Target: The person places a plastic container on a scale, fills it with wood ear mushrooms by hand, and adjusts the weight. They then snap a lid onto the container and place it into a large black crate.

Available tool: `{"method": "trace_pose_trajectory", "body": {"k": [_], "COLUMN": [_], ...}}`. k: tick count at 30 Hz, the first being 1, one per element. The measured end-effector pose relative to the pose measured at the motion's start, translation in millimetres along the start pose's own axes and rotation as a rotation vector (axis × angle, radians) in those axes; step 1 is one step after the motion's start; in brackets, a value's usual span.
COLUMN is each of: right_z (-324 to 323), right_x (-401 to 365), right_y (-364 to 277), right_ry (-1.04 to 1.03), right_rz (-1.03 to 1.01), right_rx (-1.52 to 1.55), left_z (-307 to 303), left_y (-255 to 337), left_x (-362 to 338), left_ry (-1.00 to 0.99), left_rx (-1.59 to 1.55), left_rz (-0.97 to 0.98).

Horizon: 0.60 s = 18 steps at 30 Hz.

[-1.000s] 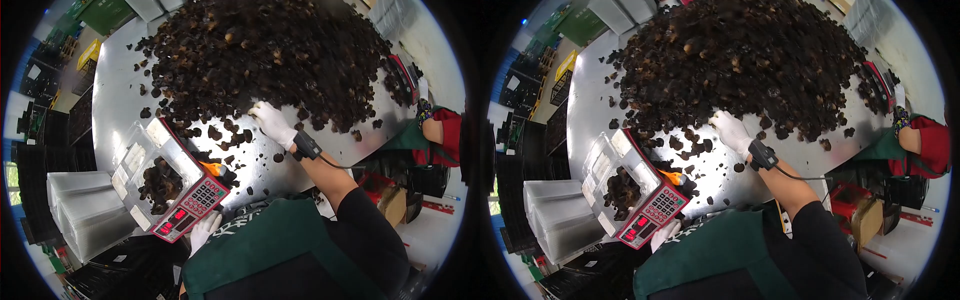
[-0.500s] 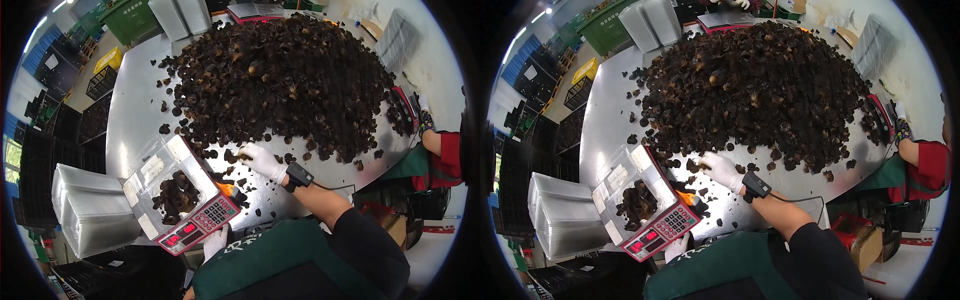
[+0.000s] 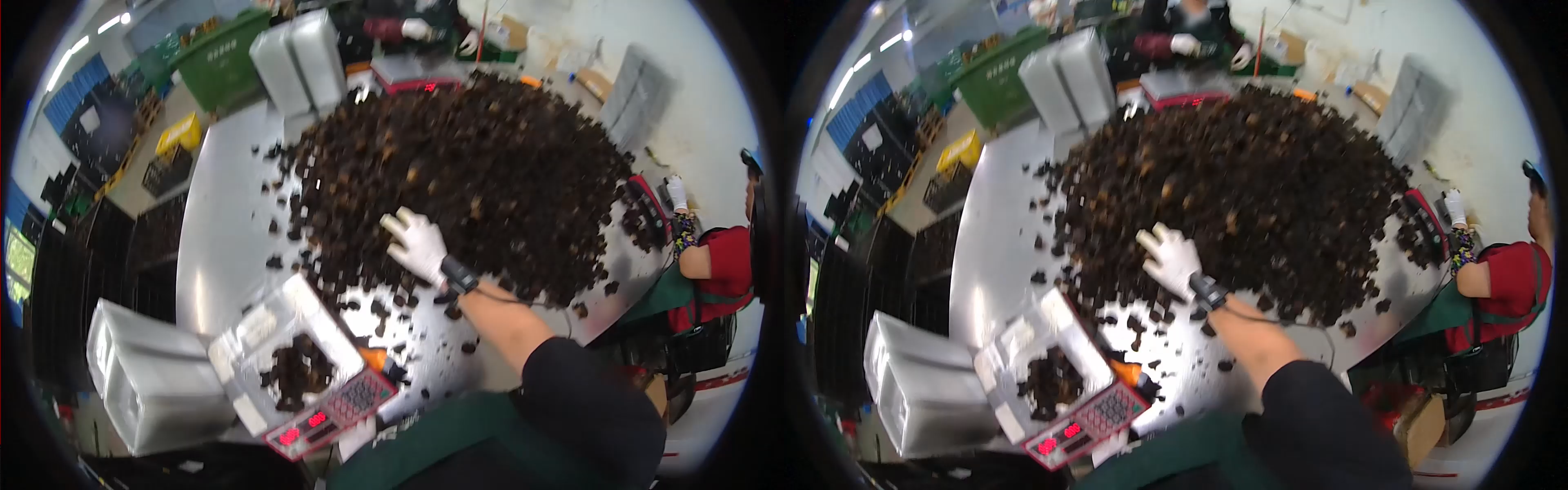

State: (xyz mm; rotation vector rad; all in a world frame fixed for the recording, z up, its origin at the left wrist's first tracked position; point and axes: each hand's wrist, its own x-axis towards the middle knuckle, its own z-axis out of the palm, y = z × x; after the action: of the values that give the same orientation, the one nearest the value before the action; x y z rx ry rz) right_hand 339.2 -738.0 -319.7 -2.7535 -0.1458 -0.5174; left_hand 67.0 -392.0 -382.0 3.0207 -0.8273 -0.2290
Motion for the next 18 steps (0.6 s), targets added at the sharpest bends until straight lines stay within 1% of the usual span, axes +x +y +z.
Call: {"method": "trace_pose_trajectory", "body": {"k": [1,3,6,9,10,13,14,17,18], "right_z": [1,20,23,21,22,10,5,-13,-11], "right_x": [-12,-40,-55,-66,-70,-80,-82,-92,-95], "right_y": [-3,9,19,24,24,14,9,15,12], "right_ry": [0.045,0.166,0.168,0.133,0.104,-0.058,-0.064,-0.375,-0.416], "right_rz": [0.052,0.031,0.137,0.213,0.267,0.67,0.796,0.804,0.753], "right_rx": [0.007,0.09,0.367,0.429,0.476,1.025,1.268,1.971,2.129], "left_z": [0,-5,-8,-11,-13,-19,-21,-33,-38], "left_y": [-1,-3,-4,-4,-4,-3,-3,-3,-3], "left_x": [-4,-9,-8,-7,-6,-4,-3,0,1], "left_ry": [-0.008,-0.022,-0.031,-0.034,-0.034,-0.044,-0.05,-0.064,-0.044], "left_rx": [-0.002,-0.014,-0.013,-0.004,-0.005,0.003,0.006,0.012,-0.006], "left_rz": [0.001,-0.006,-0.019,-0.02,-0.021,-0.018,-0.018,-0.012,-0.01]}}
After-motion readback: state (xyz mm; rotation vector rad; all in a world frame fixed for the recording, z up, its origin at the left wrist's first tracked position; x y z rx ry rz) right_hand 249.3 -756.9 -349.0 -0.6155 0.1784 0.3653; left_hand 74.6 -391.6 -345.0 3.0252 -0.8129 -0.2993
